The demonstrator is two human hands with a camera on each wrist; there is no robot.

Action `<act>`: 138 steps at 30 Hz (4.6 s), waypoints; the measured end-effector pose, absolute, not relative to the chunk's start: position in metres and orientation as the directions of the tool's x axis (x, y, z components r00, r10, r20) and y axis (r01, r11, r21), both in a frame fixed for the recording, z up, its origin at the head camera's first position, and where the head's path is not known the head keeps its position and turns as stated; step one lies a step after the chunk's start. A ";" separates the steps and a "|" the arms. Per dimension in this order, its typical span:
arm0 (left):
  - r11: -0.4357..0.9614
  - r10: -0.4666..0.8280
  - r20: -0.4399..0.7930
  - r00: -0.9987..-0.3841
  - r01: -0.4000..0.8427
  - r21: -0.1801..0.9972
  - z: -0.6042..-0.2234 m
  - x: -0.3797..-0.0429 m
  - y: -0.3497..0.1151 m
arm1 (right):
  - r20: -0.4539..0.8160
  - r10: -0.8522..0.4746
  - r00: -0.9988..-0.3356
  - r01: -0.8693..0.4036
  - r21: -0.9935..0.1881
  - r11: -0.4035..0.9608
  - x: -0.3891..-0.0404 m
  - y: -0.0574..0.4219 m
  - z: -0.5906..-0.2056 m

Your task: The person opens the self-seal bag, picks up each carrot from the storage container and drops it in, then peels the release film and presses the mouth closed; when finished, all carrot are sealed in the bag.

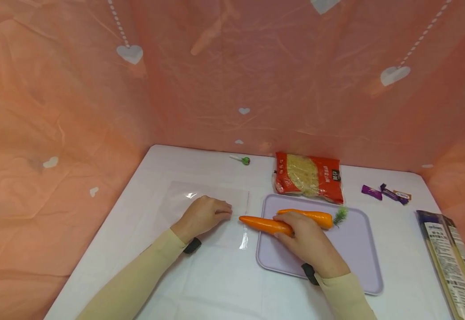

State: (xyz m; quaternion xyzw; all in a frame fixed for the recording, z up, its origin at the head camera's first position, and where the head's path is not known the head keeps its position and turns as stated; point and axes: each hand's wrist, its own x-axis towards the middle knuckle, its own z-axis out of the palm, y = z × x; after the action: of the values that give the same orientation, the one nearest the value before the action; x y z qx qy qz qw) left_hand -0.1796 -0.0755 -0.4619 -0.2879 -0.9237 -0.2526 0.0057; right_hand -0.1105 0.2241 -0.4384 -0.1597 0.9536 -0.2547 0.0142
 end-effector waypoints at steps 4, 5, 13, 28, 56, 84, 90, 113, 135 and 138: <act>0.684 0.536 0.187 -0.823 0.553 0.476 -0.460 -0.179 -0.076 | 0.041 -0.297 -0.954 -0.278 -0.493 0.824 -0.111 0.224 -0.439; 0.679 0.537 0.192 -0.822 0.556 0.480 -0.459 -0.180 -0.077 | 0.039 -0.292 -0.956 -0.273 -0.495 0.825 -0.111 0.224 -0.440; 0.674 0.556 0.200 -0.807 0.579 0.459 -0.462 -0.182 -0.078 | 0.001 -0.272 -0.962 -0.232 -0.525 0.819 -0.112 0.225 -0.442; 0.680 0.545 0.174 -0.820 0.554 0.480 -0.458 -0.183 -0.079 | 0.008 -0.280 -0.960 -0.245 -0.509 0.825 -0.114 0.224 -0.442; 0.680 0.489 0.120 -0.864 0.464 0.568 -0.442 -0.188 -0.086 | 0.040 -0.334 -0.942 -0.315 -0.457 0.832 -0.120 0.214 -0.432; 0.631 0.539 0.158 -0.828 0.521 0.575 -0.453 -0.185 -0.083 | 0.074 -0.338 -0.938 -0.333 -0.452 0.828 -0.121 0.215 -0.424; 0.635 0.537 0.168 -0.826 0.528 0.565 -0.453 -0.185 -0.083 | 0.085 -0.347 -0.934 -0.346 -0.460 0.818 -0.124 0.212 -0.428; 0.650 0.493 0.170 -0.853 0.491 0.580 -0.449 -0.187 -0.086 | 0.034 -0.306 -0.952 -0.266 -0.589 0.763 -0.123 0.215 -0.431; 0.627 0.491 0.193 -0.849 0.499 0.599 -0.446 -0.189 -0.091 | 0.033 -0.336 -0.941 -0.291 -0.587 0.756 -0.121 0.218 -0.434; 0.625 0.487 0.183 -0.854 0.488 0.610 -0.442 -0.189 -0.093 | 0.030 -0.340 -0.940 -0.294 -0.578 0.762 -0.122 0.218 -0.434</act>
State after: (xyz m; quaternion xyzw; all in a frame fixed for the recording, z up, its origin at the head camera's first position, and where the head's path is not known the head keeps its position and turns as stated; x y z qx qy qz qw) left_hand -0.1891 -0.0927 -0.4417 -0.2704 -0.9014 -0.3383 0.0002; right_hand -0.1217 0.2176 -0.4335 -0.1691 0.9377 -0.3010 0.0384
